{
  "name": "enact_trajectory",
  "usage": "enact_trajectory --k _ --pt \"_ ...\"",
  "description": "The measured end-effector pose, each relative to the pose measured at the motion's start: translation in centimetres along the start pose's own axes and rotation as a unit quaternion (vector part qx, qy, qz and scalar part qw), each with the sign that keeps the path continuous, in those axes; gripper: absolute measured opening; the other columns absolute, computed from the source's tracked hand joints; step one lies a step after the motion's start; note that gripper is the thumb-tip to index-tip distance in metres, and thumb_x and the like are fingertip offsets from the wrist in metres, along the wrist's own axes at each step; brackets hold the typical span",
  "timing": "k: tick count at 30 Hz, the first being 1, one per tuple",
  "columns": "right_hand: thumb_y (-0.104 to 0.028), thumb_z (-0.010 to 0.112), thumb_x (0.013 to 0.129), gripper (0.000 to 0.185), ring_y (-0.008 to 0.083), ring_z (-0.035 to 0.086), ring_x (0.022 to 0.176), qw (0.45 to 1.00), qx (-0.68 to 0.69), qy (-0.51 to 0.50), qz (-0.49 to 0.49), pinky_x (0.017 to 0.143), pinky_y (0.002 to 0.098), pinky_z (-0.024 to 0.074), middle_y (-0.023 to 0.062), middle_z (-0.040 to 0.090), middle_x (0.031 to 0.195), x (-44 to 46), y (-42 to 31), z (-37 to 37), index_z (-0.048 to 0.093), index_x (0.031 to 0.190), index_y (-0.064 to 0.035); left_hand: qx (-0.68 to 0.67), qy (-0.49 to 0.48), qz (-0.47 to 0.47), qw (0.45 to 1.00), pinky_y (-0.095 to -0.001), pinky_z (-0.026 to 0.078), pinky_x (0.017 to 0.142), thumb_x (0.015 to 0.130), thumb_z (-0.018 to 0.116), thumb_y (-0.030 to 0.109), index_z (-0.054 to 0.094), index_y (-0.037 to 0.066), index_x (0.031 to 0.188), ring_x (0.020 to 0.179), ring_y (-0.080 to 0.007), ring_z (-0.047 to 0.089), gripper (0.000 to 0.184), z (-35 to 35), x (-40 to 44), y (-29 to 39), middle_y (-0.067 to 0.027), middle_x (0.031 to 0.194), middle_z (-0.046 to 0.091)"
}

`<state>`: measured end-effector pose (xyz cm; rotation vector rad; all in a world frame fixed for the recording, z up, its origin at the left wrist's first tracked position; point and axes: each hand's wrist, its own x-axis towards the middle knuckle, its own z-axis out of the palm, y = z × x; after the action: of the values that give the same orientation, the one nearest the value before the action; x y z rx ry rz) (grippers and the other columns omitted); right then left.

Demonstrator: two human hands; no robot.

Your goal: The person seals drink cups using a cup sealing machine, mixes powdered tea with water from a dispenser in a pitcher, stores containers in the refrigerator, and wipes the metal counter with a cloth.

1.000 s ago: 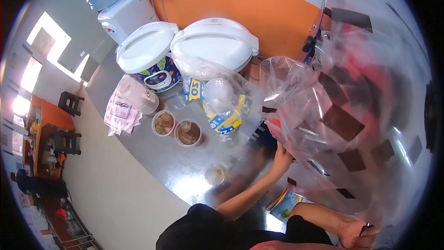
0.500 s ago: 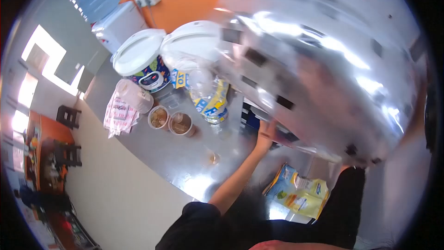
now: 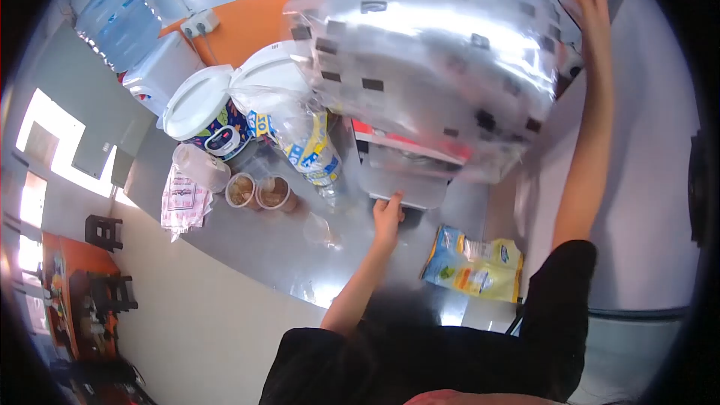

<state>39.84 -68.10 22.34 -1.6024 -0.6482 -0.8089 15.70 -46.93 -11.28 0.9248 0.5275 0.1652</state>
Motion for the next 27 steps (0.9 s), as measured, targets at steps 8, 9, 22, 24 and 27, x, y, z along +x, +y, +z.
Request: enact_trajectory --k 8,9,22,24,27 --pt "-0.021 0.054 0.079 0.02 0.0144 0.053 0.066 0.938 -0.077 -0.177 0.29 0.065 0.0263 0.0432 0.0044 0.056 0.074 -29.5 -3.6 3.1 0.057 0.084 -0.0021 -0.046 -0.039 -0.042 0.997 -0.0213 0.029 0.047 0.08 0.053 0.021 0.046 0.008 0.088 0.054 -0.0055 0.037 0.017 -4.9 -7.6 -1.4 0.0026 0.066 0.044" --pt "-0.014 0.061 0.074 0.022 0.0155 0.055 0.074 0.911 -0.113 -0.277 0.282 0.069 0.0252 0.0433 0.0062 0.057 0.076 -30.5 -4.8 5.4 0.055 0.092 -0.0024 -0.053 -0.031 -0.051 0.997 -0.0212 0.029 0.047 0.08 0.053 0.021 0.046 0.008 0.089 0.053 -0.0054 0.037 0.018 -5.3 -7.9 -1.8 0.0026 0.065 0.044" --pt "-0.007 0.055 0.075 0.014 0.0309 0.053 0.081 0.95 -0.217 -0.195 0.112 0.069 0.0374 0.0426 0.015 0.056 0.082 -31.9 -1.7 11.3 0.054 0.088 0.0 -0.315 -0.098 -0.06 0.942 -0.0349 0.04 0.07 0.084 0.033 0.044 0.044 0.01 0.109 0.077 -0.0179 0.05 0.044 -6.8 -6.7 -3.3 -0.0052 0.091 0.052" --pt "-0.007 0.055 0.075 0.016 0.0309 0.054 0.082 0.934 -0.197 -0.255 0.152 0.071 0.0368 0.0429 0.016 0.057 0.083 -32.9 -1.6 10.6 0.054 0.09 0.0008 -0.325 -0.045 -0.098 0.94 -0.038 0.039 0.082 0.084 0.032 0.047 0.039 0.01 0.119 0.098 -0.0216 0.048 0.051 -5.4 -6.8 -2.3 -0.0075 0.111 0.049" --pt "-0.006 0.058 0.074 0.019 0.0227 0.055 0.073 0.95 -0.166 -0.231 0.126 0.064 0.0283 0.0426 0.0147 0.055 0.092 -31.5 -2.8 10.4 0.056 0.093 -0.0019 -0.242 -0.103 -0.087 0.961 -0.039 0.035 0.092 0.085 0.034 0.043 0.033 0.01 0.126 0.113 -0.023 0.04 0.052 -4.9 -4.2 -2.4 -0.0075 0.126 0.039"
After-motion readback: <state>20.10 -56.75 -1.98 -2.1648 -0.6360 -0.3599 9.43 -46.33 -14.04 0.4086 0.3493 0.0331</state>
